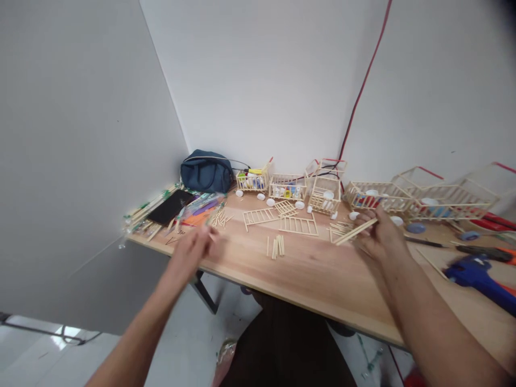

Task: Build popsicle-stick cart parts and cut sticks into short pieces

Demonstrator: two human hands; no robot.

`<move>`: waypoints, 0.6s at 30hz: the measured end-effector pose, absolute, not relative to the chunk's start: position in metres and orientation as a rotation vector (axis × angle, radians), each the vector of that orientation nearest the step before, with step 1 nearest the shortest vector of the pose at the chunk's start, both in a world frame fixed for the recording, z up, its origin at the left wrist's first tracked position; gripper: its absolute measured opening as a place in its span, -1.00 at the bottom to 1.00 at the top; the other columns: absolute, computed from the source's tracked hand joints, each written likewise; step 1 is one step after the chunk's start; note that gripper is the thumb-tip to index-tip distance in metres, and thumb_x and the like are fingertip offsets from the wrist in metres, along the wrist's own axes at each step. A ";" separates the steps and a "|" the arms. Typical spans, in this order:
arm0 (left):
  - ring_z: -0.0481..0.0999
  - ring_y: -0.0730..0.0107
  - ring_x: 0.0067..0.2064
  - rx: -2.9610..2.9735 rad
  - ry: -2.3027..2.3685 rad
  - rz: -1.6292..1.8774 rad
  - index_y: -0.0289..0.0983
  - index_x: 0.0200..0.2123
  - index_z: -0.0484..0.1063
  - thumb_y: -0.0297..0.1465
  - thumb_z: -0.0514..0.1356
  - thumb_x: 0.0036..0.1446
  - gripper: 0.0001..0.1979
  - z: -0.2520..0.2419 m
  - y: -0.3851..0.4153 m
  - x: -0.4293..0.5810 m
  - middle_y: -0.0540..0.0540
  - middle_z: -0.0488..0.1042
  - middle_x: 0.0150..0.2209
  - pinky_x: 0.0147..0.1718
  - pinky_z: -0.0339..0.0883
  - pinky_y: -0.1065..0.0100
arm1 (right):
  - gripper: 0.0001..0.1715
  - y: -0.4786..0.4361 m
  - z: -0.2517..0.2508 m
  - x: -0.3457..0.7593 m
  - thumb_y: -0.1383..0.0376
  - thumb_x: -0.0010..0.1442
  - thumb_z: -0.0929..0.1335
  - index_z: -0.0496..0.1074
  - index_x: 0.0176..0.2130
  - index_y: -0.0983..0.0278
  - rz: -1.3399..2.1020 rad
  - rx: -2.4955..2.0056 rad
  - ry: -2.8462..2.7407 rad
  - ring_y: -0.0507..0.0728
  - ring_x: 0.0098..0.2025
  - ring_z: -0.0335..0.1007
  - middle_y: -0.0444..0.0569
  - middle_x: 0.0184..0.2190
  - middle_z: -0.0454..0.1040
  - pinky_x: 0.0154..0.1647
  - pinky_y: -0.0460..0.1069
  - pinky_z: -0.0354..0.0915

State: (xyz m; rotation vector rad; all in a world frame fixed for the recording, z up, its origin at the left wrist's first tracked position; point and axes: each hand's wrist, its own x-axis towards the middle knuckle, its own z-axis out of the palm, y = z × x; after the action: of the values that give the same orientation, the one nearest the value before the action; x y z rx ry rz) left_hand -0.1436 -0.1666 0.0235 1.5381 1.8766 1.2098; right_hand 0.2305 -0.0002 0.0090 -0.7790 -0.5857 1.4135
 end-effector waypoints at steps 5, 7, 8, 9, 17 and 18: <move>0.46 -0.01 -0.04 1.706 2.572 0.961 -0.45 -0.09 0.45 -0.31 -0.05 0.24 -0.59 0.053 -0.078 -0.213 -0.36 0.50 -0.13 -0.03 0.28 0.07 | -0.41 0.001 -0.013 0.231 0.02 0.30 0.27 0.01 -0.59 0.24 1.430 -0.735 -0.614 -0.09 -0.73 -0.12 -0.26 -0.70 0.01 -0.84 -0.21 -0.06; 0.31 -0.22 0.16 1.699 2.741 0.900 -0.51 0.06 0.37 -0.30 0.08 0.16 -0.52 0.052 -0.058 -0.220 -0.52 0.36 0.10 0.09 0.18 -0.07 | -0.41 0.000 -0.014 0.229 -0.02 0.28 0.27 0.03 -0.58 0.24 1.438 -0.740 -0.632 -0.09 -0.72 -0.10 -0.25 -0.69 0.05 -0.83 -0.21 -0.04; 0.21 -0.28 0.23 1.735 2.795 0.980 -0.52 0.13 0.31 -0.31 0.12 0.14 -0.46 0.050 -0.053 -0.218 -0.55 0.25 0.19 0.14 0.10 -0.12 | -0.41 0.000 -0.014 0.228 -0.04 0.26 0.28 0.05 -0.58 0.25 1.444 -0.747 -0.645 -0.09 -0.72 -0.09 -0.25 -0.68 0.06 -0.83 -0.20 -0.04; 0.12 -0.29 0.28 1.795 2.778 1.119 -0.52 0.17 0.27 -0.32 0.14 0.13 -0.42 0.048 -0.051 -0.213 -0.55 0.17 0.24 0.19 0.02 -0.16 | -0.41 0.000 -0.015 0.226 -0.07 0.24 0.30 0.07 -0.57 0.25 1.445 -0.751 -0.654 -0.09 -0.71 -0.08 -0.25 -0.67 0.07 -0.82 -0.20 -0.04; 0.52 0.22 -0.06 1.991 1.548 1.356 -0.23 -0.03 0.45 -0.28 0.07 0.26 -0.70 0.029 -0.081 -0.070 -0.16 0.57 -0.13 -0.08 0.39 0.21 | -0.35 -0.002 -0.017 0.212 -0.16 0.13 0.34 0.09 -0.60 0.25 1.410 -0.736 -0.783 -0.07 -0.65 -0.01 -0.25 -0.66 0.03 -0.75 -0.18 0.01; 0.55 0.25 -0.12 1.913 1.423 1.274 -0.25 -0.04 0.46 -0.28 0.08 0.24 -0.70 0.025 -0.083 -0.049 -0.16 0.59 -0.18 -0.13 0.40 0.24 | -0.34 -0.003 -0.017 0.211 -0.17 0.12 0.34 0.10 -0.60 0.25 1.411 -0.723 -0.806 -0.06 -0.65 -0.01 -0.24 -0.66 0.02 -0.74 -0.18 0.01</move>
State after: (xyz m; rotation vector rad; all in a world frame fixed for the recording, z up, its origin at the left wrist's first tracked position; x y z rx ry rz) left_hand -0.0485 -0.0833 0.0250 1.9132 1.4232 1.2744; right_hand 0.2111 -0.0027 -0.0172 -0.7231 -0.8060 1.4111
